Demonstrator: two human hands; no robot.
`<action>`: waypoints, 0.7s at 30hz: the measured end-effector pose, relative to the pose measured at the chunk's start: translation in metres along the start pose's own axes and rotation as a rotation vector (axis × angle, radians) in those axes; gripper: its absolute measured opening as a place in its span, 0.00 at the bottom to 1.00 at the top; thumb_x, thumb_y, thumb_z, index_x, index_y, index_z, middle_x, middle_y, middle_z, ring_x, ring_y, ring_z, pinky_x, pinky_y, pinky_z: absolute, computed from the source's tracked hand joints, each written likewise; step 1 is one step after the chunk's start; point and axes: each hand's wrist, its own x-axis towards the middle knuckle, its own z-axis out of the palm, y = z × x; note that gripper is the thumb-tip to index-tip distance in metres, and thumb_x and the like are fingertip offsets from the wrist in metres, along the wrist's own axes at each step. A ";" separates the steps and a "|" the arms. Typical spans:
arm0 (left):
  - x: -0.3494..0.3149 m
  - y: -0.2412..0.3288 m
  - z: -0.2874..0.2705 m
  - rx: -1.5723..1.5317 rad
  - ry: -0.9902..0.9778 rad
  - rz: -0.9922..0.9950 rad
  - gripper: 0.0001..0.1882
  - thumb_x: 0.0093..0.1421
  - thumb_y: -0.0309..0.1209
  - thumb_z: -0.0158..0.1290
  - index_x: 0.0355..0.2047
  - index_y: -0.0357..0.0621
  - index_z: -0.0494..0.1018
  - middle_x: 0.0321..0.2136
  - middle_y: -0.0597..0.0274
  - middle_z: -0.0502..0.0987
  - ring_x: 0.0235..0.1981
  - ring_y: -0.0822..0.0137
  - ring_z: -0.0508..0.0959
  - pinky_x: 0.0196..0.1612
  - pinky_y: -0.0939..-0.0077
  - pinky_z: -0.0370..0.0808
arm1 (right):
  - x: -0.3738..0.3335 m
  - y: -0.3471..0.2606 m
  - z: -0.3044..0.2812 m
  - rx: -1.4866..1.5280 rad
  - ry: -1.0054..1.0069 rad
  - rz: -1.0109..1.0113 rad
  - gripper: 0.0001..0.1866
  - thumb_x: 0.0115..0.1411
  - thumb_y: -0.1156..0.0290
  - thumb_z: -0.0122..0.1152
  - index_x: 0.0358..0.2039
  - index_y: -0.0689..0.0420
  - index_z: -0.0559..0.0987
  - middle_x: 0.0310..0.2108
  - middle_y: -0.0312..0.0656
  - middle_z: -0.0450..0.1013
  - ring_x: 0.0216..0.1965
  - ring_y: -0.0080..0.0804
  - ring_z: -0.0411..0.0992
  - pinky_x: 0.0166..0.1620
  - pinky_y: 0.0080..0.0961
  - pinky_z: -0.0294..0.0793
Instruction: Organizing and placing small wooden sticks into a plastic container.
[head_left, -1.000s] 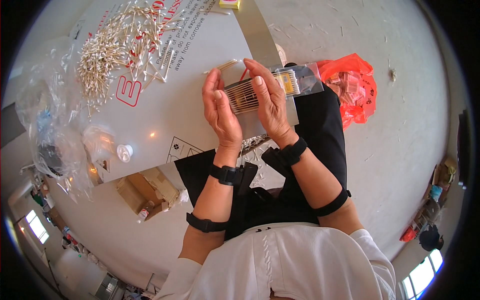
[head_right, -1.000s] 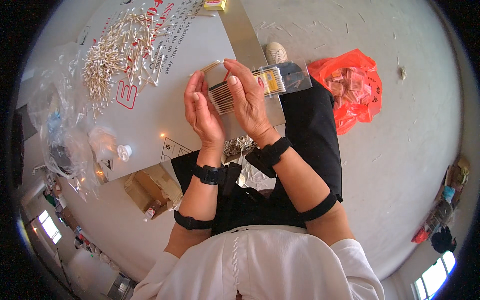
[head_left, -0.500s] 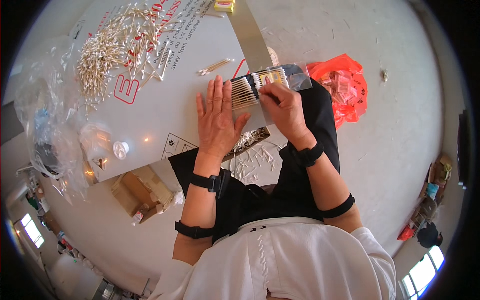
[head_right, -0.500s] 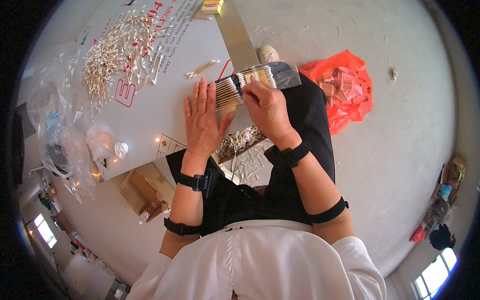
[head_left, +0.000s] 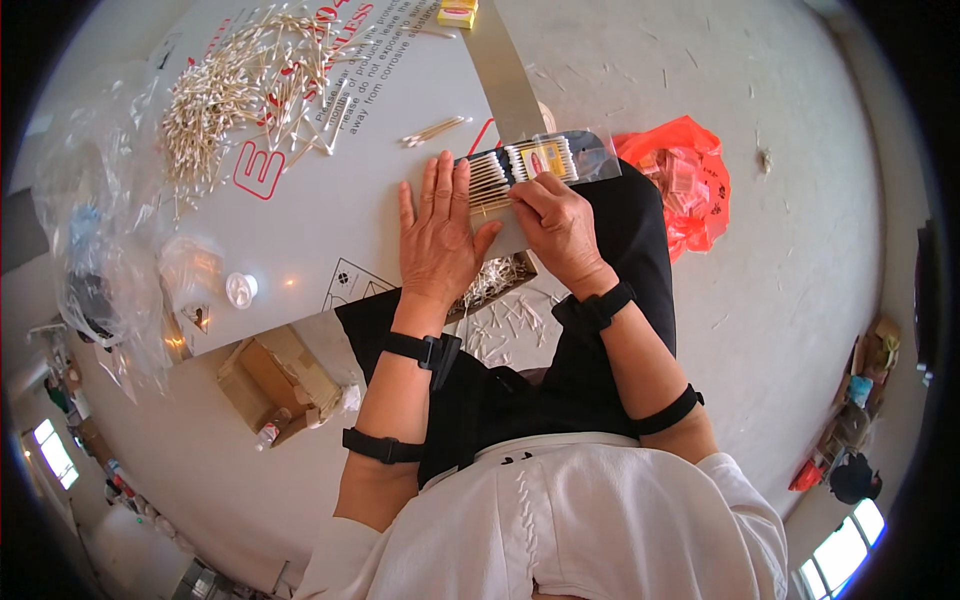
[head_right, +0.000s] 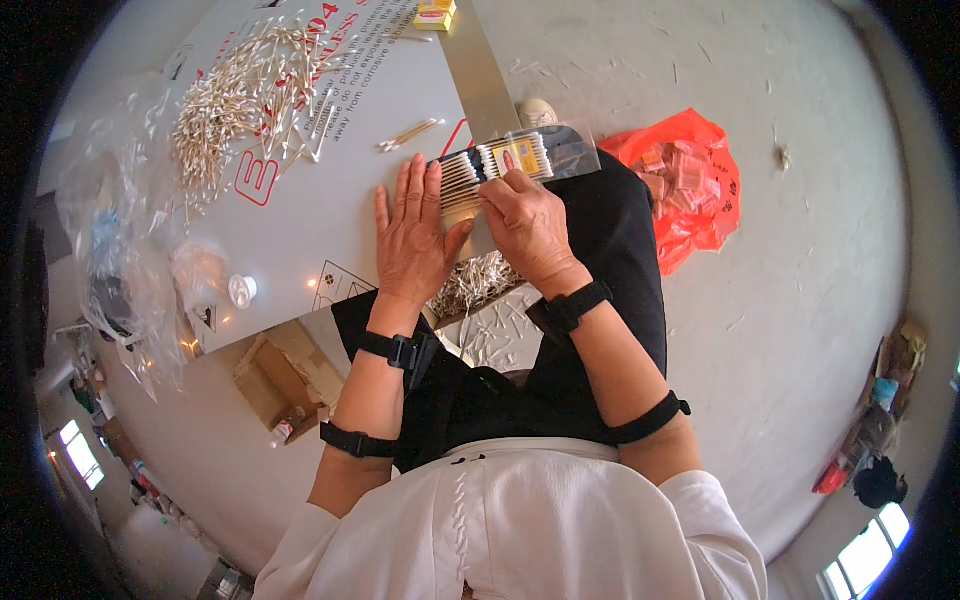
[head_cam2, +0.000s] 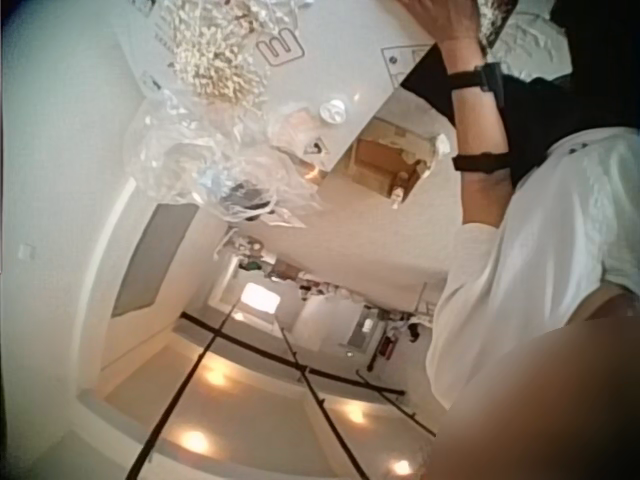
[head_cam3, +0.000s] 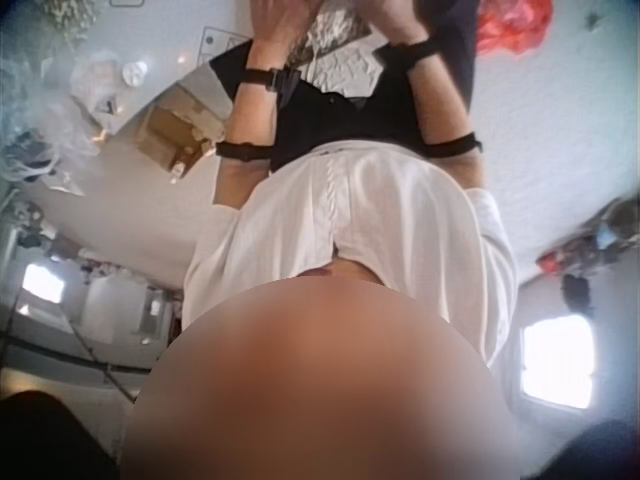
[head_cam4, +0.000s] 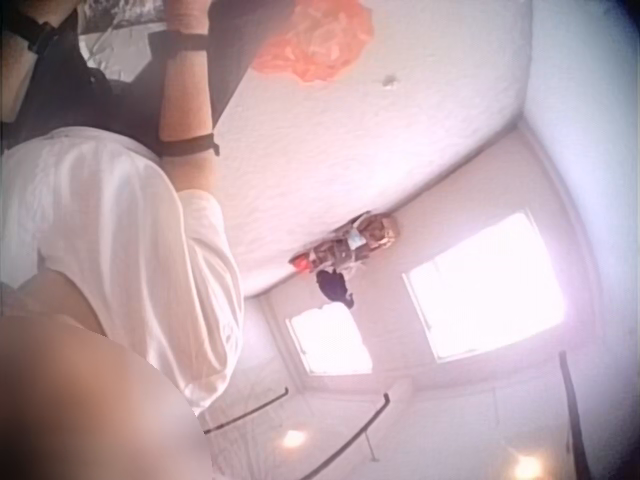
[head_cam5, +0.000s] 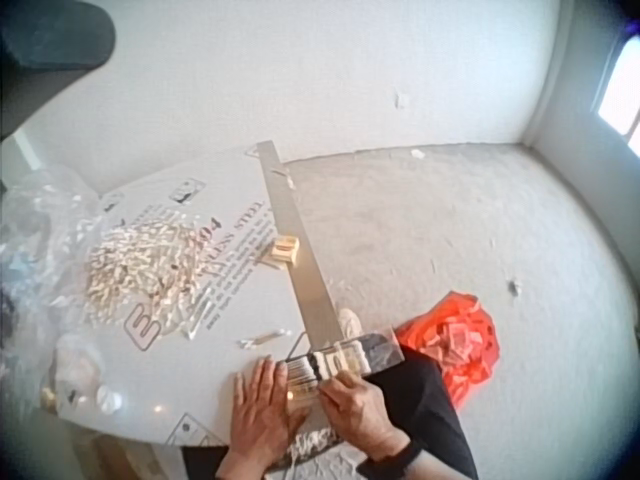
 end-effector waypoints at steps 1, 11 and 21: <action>0.000 0.000 0.000 0.000 0.002 0.000 0.43 0.63 0.58 0.44 0.69 0.44 0.50 0.70 0.54 0.50 0.71 0.56 0.50 0.70 0.46 0.42 | 0.000 0.000 0.000 0.000 0.001 -0.002 0.07 0.52 0.78 0.62 0.33 0.57 0.81 0.29 0.43 0.74 0.30 0.44 0.76 0.32 0.32 0.76; 0.001 0.001 0.001 0.014 0.010 -0.004 0.43 0.63 0.60 0.43 0.69 0.44 0.51 0.70 0.54 0.51 0.71 0.56 0.50 0.70 0.46 0.43 | 0.000 -0.003 0.001 -0.024 -0.002 -0.012 0.08 0.52 0.76 0.64 0.34 0.55 0.80 0.29 0.43 0.74 0.30 0.44 0.76 0.32 0.34 0.76; 0.001 0.000 0.001 0.023 0.002 -0.011 0.43 0.63 0.59 0.43 0.69 0.44 0.51 0.70 0.54 0.51 0.71 0.56 0.50 0.70 0.46 0.43 | 0.005 -0.006 0.001 -0.025 -0.022 0.039 0.10 0.53 0.74 0.64 0.37 0.55 0.80 0.29 0.44 0.75 0.31 0.46 0.77 0.34 0.35 0.77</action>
